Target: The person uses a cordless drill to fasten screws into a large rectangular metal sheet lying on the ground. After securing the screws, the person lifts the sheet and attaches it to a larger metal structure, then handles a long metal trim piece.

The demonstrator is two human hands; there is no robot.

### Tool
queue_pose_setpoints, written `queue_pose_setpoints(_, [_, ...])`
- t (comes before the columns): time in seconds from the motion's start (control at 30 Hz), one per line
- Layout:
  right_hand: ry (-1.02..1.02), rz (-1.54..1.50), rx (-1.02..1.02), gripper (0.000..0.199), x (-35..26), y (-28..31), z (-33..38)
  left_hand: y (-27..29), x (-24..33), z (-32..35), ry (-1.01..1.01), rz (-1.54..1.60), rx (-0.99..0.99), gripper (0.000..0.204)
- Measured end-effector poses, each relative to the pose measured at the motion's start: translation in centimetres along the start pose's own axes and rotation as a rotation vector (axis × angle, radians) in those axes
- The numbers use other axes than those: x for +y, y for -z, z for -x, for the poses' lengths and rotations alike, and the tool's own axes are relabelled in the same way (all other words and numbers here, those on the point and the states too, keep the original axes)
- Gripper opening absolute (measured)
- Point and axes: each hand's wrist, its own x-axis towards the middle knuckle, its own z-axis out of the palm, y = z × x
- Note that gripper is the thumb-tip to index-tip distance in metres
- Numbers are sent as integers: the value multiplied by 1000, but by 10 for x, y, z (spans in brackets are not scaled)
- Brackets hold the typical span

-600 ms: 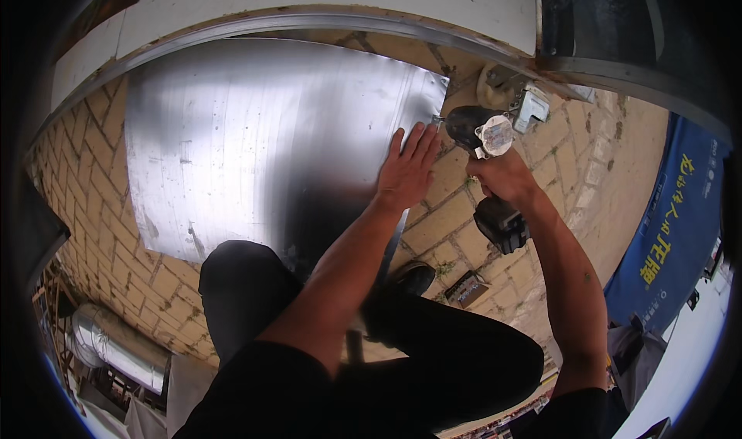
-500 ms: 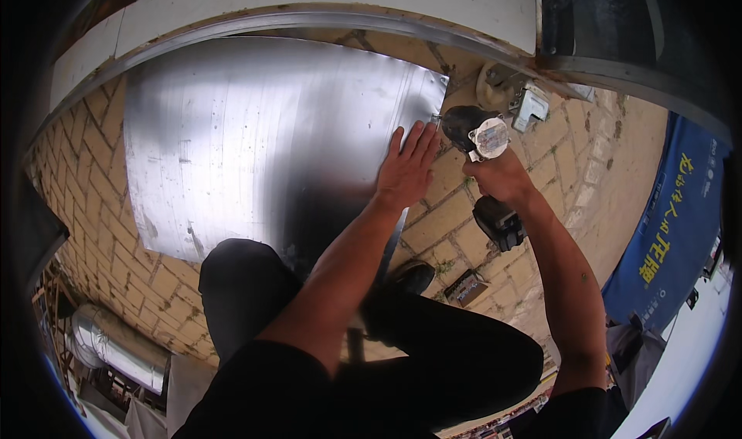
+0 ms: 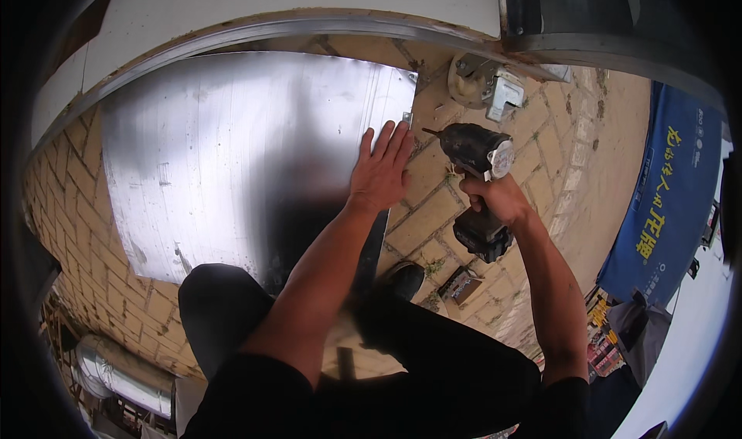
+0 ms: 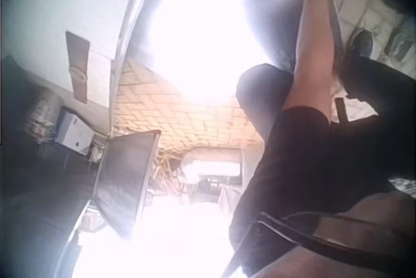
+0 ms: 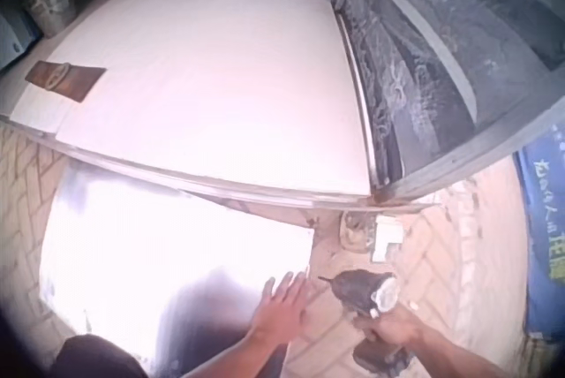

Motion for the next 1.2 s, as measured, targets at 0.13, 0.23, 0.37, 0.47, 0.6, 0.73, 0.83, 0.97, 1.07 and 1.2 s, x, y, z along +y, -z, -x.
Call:
queue_pose_setpoints(0.13, [70, -306, -45, 35, 26, 19, 38, -1, -10, -13, -30, -61, 56, 82])
queue_pose_setpoints(0.23, [111, -642, -136, 45, 64, 28, 60, -1, -8, -20, -31, -85, 58, 83])
queue_pose_setpoints(0.37, [262, -989, -246, 48, 104, 24, 64, -4, -8, -54, -84, -56, 205, 82])
queue_pose_setpoints(0.47, [236, -1236, -280, 46, 145, -3, 100, -2, 13, -5, -66, -31, 59, 87])
queue_pose_setpoints(0.6, [315, -1368, -307, 47, 179, -23, 124, 10, 25, -16, -107, 87, 239, 68])
queue_pose_setpoints(0.73, [372, -1417, -317, 50, 201, -35, 122, 28, 23, -90, -268, -26, 211, 32])
queue_pose_setpoints(0.83, [432, -1464, -361, 51, 215, -36, 100, 32, 9, -152, -478, -284, -23, 22])
queue_pose_setpoints(0.97, [457, -1550, -397, 51, 231, -43, 122, 30, 8, -150, -554, -355, -261, 11])
queue_pose_setpoints(1.07, [573, -1621, -426, 50, 244, -37, 119, 36, 15, -169, -688, -312, -267, 6])
queue_pose_setpoints(1.2, [600, -1658, -419, 50, 248, -39, 128, 32, -3, -161, -724, -306, -219, 10])
